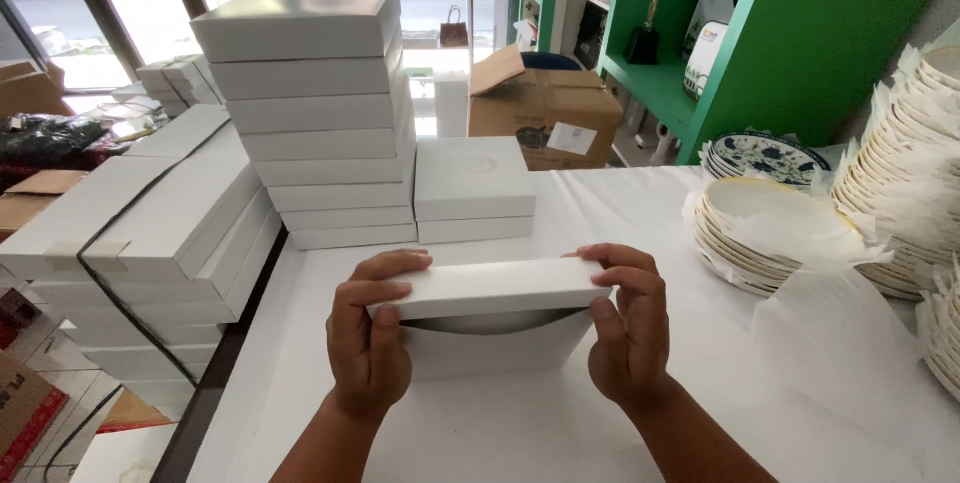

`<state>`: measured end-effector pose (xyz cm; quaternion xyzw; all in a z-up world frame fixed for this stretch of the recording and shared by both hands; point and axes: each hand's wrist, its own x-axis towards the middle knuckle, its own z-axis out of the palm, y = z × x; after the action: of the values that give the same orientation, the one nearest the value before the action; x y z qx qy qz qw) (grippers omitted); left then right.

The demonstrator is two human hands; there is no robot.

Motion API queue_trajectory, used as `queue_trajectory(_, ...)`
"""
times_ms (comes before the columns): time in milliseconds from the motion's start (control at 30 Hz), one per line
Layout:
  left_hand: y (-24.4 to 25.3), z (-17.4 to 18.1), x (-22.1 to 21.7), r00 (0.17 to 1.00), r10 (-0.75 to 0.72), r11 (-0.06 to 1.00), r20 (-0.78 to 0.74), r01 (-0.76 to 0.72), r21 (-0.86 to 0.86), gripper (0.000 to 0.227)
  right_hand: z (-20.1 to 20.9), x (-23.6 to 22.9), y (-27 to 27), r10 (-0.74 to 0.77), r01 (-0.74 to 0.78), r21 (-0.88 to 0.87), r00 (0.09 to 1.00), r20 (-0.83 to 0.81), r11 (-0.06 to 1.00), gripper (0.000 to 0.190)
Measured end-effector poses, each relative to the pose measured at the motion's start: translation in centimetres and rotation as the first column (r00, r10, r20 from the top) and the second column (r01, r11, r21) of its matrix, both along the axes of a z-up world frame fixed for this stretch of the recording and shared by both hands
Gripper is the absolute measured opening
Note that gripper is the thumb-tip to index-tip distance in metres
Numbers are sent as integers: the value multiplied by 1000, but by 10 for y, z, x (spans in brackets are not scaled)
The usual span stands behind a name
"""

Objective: The person is wrapping ceramic plates in protective paper and placing them into individual white cardboard boxes.

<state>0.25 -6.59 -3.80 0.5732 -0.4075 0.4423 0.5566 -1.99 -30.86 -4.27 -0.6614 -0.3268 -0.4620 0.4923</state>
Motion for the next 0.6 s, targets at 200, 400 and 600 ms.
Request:
queue_trajectory(200, 9, 7, 0, 997, 75, 997, -20, -75, 9, 28, 4, 1, 2, 26, -23, 46, 998, -65, 999, 15)
queue_trajectory(400, 18, 19, -4, 991, 117, 992, -65, -115, 42, 26, 10, -5, 0, -8, 29, 99, 977, -213, 995, 11)
queue_trajectory(600, 22, 20, -1, 982, 182, 978, 50, -186, 92, 26, 11, -3, -1, 12, 7, 92, 980, -199, 996, 13)
